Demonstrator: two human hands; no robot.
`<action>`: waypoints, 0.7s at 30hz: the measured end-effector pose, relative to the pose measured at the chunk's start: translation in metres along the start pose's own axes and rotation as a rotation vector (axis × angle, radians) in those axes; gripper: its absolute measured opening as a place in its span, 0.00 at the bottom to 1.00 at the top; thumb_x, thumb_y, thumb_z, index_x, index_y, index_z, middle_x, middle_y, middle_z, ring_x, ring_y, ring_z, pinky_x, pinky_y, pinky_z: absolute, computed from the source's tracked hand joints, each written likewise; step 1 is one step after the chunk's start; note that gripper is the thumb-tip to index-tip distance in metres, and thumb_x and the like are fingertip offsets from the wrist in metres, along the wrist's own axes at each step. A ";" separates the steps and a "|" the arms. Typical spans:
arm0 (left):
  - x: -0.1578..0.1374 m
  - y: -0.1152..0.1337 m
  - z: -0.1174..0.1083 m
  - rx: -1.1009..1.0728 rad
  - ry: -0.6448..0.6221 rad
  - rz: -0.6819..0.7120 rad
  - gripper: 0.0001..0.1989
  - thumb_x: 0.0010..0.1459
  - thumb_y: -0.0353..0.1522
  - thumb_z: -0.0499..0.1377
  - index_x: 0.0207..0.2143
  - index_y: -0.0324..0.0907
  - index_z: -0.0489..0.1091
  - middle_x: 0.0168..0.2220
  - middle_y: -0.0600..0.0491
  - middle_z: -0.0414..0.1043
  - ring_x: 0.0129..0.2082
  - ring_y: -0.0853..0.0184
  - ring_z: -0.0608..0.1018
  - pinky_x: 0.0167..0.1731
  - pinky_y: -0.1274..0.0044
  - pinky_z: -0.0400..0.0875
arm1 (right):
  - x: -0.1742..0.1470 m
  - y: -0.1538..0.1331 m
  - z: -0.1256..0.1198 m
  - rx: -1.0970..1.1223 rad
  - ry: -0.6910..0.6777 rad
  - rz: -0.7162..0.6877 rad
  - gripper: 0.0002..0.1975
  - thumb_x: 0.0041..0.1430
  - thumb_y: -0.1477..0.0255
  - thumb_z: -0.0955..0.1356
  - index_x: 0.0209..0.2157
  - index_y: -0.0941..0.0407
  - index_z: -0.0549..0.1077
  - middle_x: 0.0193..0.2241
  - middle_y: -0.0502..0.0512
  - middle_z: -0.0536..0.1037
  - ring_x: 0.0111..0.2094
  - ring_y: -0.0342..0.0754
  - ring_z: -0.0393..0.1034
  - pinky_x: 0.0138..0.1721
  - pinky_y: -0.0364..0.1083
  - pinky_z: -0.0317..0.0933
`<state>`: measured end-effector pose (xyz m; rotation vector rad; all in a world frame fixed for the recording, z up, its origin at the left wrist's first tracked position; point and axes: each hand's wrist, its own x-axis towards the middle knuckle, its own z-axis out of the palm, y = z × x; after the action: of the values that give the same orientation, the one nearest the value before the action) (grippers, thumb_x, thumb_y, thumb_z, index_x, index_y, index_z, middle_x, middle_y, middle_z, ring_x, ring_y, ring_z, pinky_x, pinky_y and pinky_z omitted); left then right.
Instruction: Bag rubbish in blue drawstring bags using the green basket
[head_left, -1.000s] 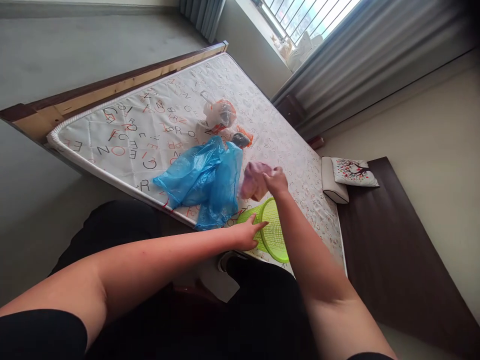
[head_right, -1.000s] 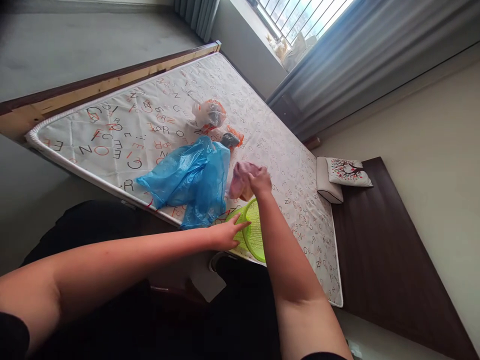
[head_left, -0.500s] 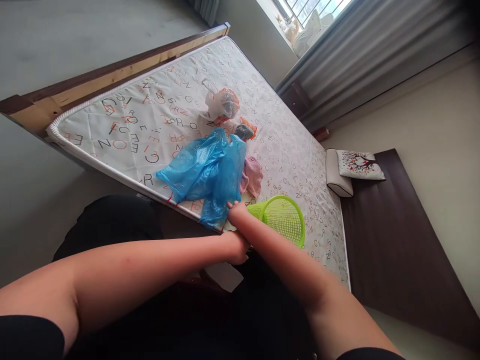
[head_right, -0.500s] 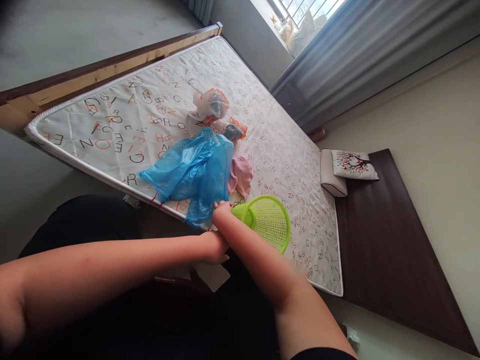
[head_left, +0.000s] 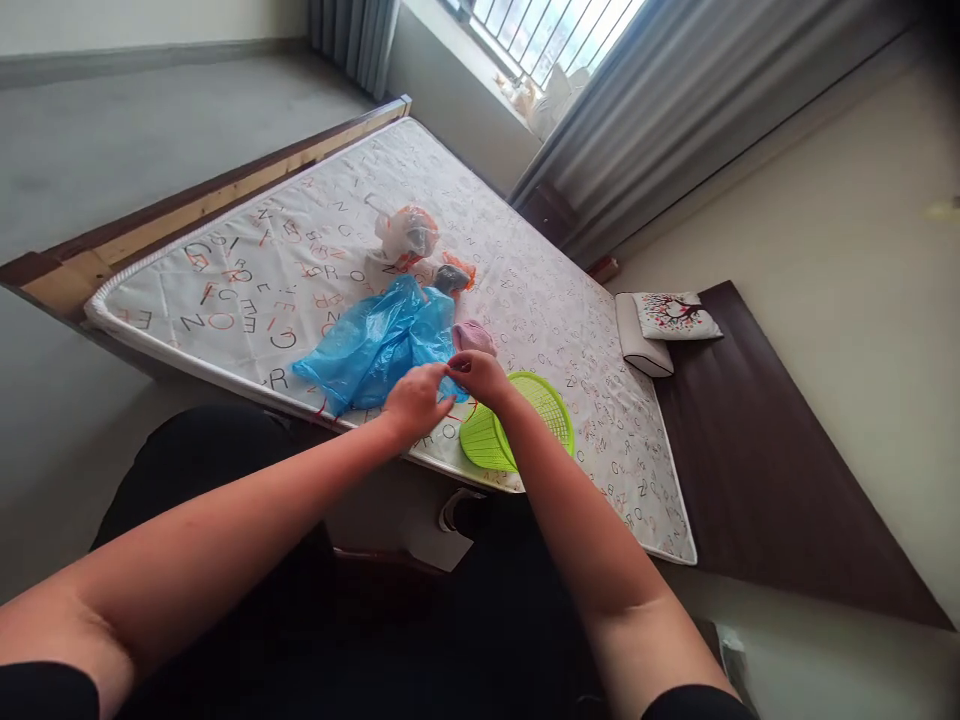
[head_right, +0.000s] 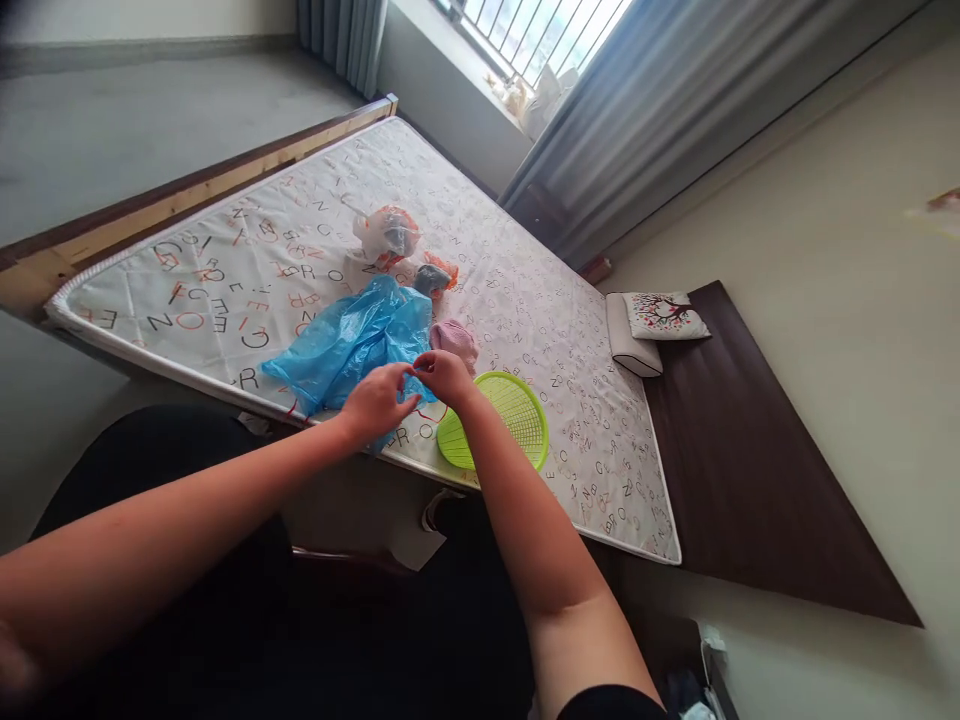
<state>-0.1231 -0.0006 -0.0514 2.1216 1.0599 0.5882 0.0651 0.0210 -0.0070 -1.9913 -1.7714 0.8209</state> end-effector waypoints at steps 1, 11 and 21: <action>0.000 -0.005 -0.004 0.038 0.087 -0.038 0.28 0.67 0.35 0.67 0.66 0.36 0.72 0.58 0.34 0.78 0.61 0.43 0.79 0.63 0.56 0.73 | -0.006 -0.003 -0.003 0.092 0.029 0.012 0.05 0.58 0.76 0.75 0.38 0.57 0.83 0.30 0.49 0.78 0.31 0.43 0.71 0.37 0.44 0.66; -0.026 -0.026 -0.053 -0.077 0.269 -0.120 0.13 0.67 0.31 0.56 0.47 0.40 0.79 0.50 0.39 0.84 0.53 0.50 0.84 0.59 0.63 0.76 | -0.089 -0.041 -0.014 0.695 0.124 -0.061 0.19 0.59 0.62 0.73 0.51 0.52 0.78 0.38 0.47 0.70 0.29 0.39 0.63 0.27 0.40 0.59; -0.052 0.010 -0.158 0.193 0.363 -0.092 0.18 0.71 0.30 0.51 0.55 0.40 0.78 0.40 0.43 0.84 0.43 0.51 0.85 0.49 0.65 0.76 | -0.156 -0.035 -0.057 0.141 0.233 0.094 0.12 0.54 0.83 0.76 0.33 0.54 0.73 0.42 0.57 0.79 0.51 0.57 0.75 0.59 0.54 0.65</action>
<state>-0.2495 0.0115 0.0565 2.1642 1.4563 0.8803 0.0654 -0.1200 0.0875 -1.9991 -1.4602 0.6890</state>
